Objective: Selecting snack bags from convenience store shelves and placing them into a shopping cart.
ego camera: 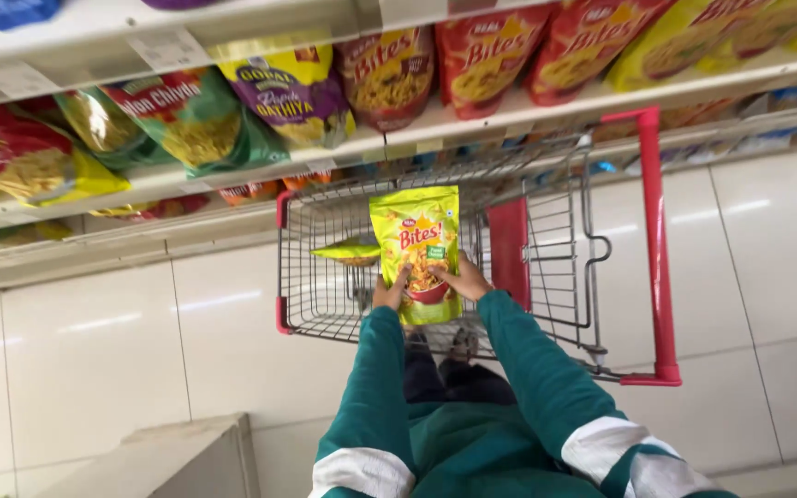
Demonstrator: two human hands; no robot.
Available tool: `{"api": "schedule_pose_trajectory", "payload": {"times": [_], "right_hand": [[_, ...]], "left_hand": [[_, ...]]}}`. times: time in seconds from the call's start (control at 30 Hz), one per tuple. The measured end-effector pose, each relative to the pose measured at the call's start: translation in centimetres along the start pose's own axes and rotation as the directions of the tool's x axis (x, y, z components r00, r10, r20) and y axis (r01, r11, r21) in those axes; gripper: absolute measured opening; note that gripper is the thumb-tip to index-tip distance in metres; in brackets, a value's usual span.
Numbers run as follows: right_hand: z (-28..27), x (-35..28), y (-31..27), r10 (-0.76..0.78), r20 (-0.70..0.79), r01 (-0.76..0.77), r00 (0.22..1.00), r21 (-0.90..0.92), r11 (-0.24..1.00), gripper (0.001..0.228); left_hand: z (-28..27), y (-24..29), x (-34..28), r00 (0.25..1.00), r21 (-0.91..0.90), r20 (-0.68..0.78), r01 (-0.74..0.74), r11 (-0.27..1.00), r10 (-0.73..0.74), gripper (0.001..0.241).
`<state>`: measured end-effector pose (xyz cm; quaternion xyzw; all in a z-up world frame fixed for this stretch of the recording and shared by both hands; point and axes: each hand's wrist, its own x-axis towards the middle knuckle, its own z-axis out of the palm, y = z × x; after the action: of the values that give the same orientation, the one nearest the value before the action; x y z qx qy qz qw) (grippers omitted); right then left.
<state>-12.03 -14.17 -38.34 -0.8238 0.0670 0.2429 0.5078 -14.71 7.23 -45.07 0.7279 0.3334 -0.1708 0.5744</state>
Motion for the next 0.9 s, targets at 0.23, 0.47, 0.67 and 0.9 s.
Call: {"api": "schedule_pose_trajectory", "payload": {"times": [0.23, 0.47, 0.67, 0.9], "right_hand": [[3.7, 3.2, 4.0, -0.022, -0.045, 0.033, 0.999, 0.269, 0.963, 0.073], [4.8, 5.7, 10.4, -0.003, -0.180, 0.076, 0.984, 0.399, 0.914, 0.072], [4.0, 5.3, 12.3, 0.213, -0.129, -0.138, 0.968, 0.433, 0.891, 0.090], [3.7, 5.2, 13.9, 0.108, -0.196, -0.133, 0.975, -0.117, 0.984, 0.082]], "left_hand": [[-0.8, 2.1, 1.6, 0.998, 0.025, 0.046, -0.054, 0.998, 0.053, 0.111], [3.3, -0.4, 5.9, 0.989, 0.341, 0.101, -0.133, 0.930, 0.105, 0.124], [5.9, 0.7, 3.3, 0.999, 0.464, 0.015, 0.020, 0.886, -0.030, 0.101], [5.4, 0.1, 2.6, 0.991, 0.495, -0.087, -0.046, 0.868, 0.102, 0.075]]}}
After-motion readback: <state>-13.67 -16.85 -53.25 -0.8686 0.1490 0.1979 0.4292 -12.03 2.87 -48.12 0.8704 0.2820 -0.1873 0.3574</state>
